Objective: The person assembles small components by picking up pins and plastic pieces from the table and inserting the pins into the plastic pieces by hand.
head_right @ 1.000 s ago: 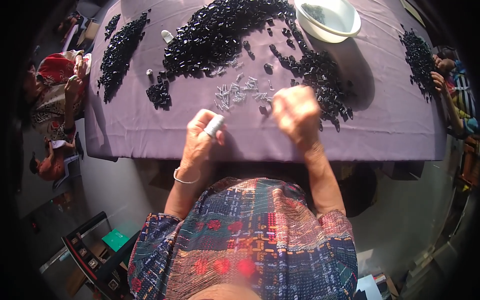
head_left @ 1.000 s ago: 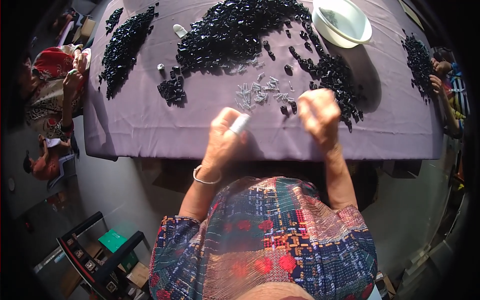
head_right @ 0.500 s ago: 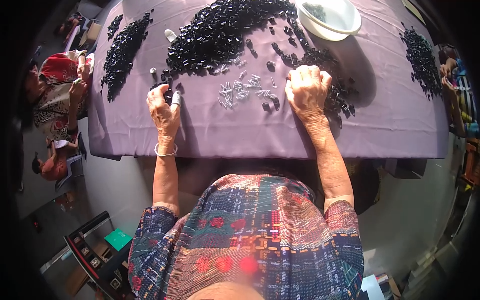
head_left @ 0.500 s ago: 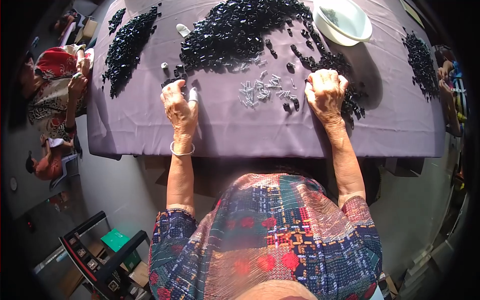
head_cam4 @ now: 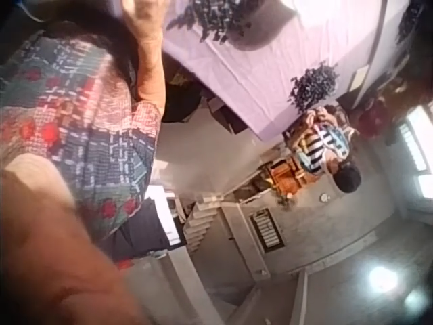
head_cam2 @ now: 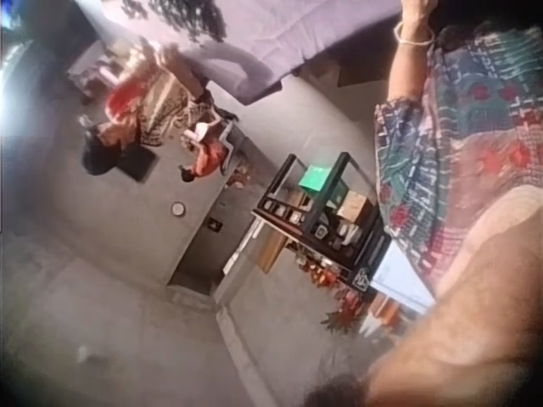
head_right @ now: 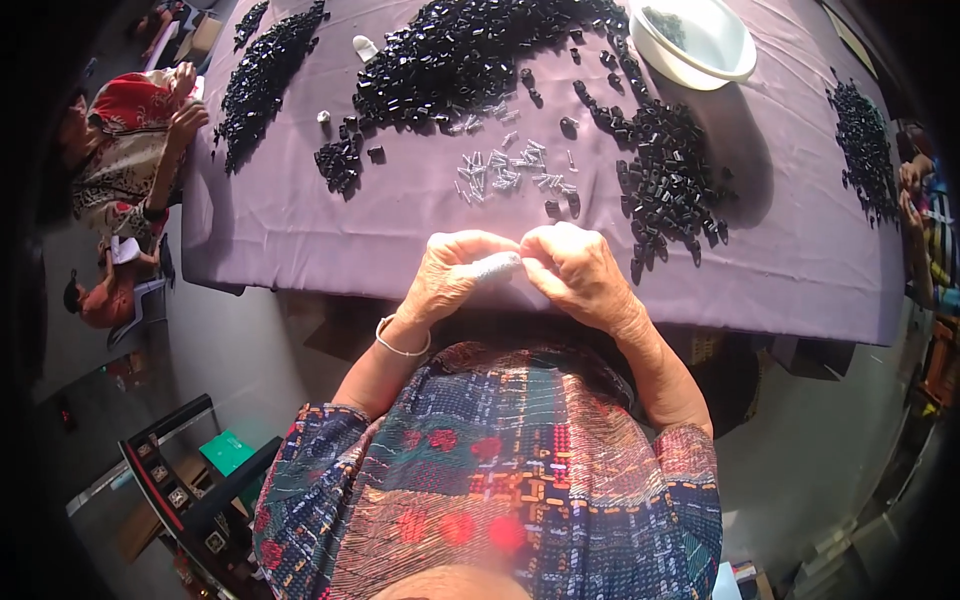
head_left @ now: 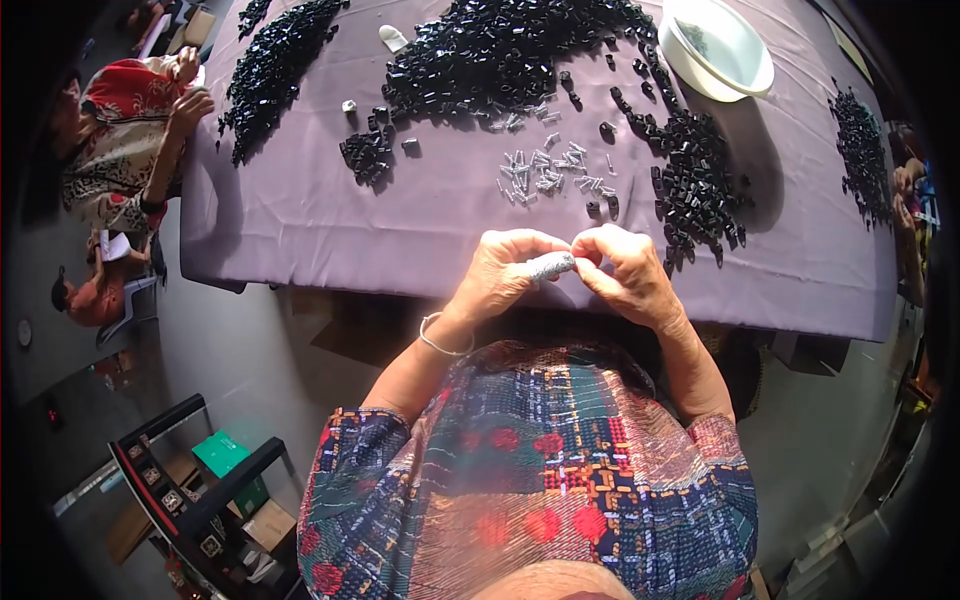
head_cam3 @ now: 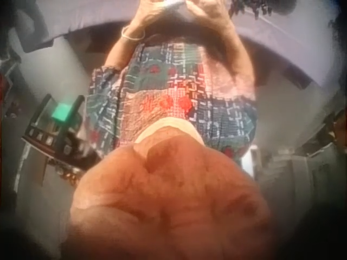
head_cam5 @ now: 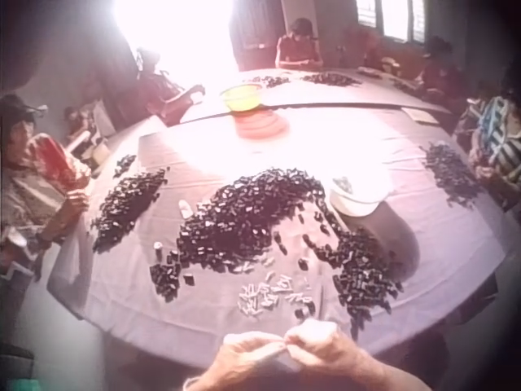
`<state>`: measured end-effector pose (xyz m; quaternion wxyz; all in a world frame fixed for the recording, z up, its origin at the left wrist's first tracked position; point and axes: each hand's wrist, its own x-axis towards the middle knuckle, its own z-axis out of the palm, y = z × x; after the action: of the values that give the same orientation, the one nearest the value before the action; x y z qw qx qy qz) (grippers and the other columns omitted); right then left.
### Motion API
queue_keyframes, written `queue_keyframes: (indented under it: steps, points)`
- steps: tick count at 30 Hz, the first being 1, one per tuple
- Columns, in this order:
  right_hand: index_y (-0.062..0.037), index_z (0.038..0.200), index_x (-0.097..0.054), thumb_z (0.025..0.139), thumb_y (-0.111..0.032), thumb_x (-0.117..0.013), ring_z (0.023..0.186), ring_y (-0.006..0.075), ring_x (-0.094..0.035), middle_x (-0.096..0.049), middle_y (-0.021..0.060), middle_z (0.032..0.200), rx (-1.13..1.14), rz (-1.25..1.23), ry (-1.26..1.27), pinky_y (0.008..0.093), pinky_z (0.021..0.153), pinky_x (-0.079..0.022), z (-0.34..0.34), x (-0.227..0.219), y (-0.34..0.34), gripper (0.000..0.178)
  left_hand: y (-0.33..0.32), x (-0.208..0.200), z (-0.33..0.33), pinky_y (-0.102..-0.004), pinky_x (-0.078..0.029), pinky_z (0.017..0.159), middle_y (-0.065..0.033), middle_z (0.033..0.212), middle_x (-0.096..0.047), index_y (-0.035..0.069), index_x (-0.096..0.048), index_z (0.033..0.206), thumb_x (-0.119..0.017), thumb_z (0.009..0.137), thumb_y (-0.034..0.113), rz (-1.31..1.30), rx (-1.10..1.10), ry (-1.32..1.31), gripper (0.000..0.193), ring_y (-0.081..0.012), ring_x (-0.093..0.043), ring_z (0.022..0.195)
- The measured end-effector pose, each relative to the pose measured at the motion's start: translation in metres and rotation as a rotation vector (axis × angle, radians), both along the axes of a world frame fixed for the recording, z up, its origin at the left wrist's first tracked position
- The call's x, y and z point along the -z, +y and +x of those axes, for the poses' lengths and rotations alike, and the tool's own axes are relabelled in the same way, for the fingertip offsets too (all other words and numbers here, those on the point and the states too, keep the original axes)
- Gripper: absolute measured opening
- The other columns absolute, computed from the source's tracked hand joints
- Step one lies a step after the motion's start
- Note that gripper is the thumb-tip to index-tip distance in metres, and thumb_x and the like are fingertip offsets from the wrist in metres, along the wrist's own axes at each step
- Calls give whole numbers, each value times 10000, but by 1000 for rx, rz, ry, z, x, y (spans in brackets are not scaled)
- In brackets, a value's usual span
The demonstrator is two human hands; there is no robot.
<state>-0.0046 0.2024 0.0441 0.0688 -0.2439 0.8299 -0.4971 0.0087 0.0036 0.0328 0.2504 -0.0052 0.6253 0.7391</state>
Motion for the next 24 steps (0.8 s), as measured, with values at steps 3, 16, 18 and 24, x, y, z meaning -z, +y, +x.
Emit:
queue_keyframes:
  steps: [3,16,18,24]
  points:
    - [11,871,-616,766,-31,-660,683,203,-630,-627,123,767,-31,-7,-124,300,626,-486,-5,-4,-5,122,-7,-6,-1,-233,-507,730,-70,887,-694,-9,-679,975,-671,827,31,-122,50,78,153,-91,-623,804]
    - [30,862,-610,777,7,-642,655,137,-582,-611,92,722,46,-85,-160,259,636,-472,-3,-4,-6,93,6,4,9,-223,-481,675,-31,852,-674,7,-660,1006,-676,853,146,91,-148,90,208,-71,-596,769]
    - [30,860,-611,777,5,-643,655,134,-584,-615,88,719,55,-106,-189,260,638,-474,-1,-5,-4,93,2,0,6,-230,-492,729,-35,890,-669,1,-643,1029,-664,857,108,8,0,62,204,-78,-598,820]
    - [23,860,-607,799,-3,-632,687,120,-593,-621,62,742,35,-140,-165,249,661,-473,-3,-8,-14,70,-4,6,8,-231,-493,730,-36,900,-656,0,-637,1005,-634,864,45,-39,-53,215,149,-82,-593,832]
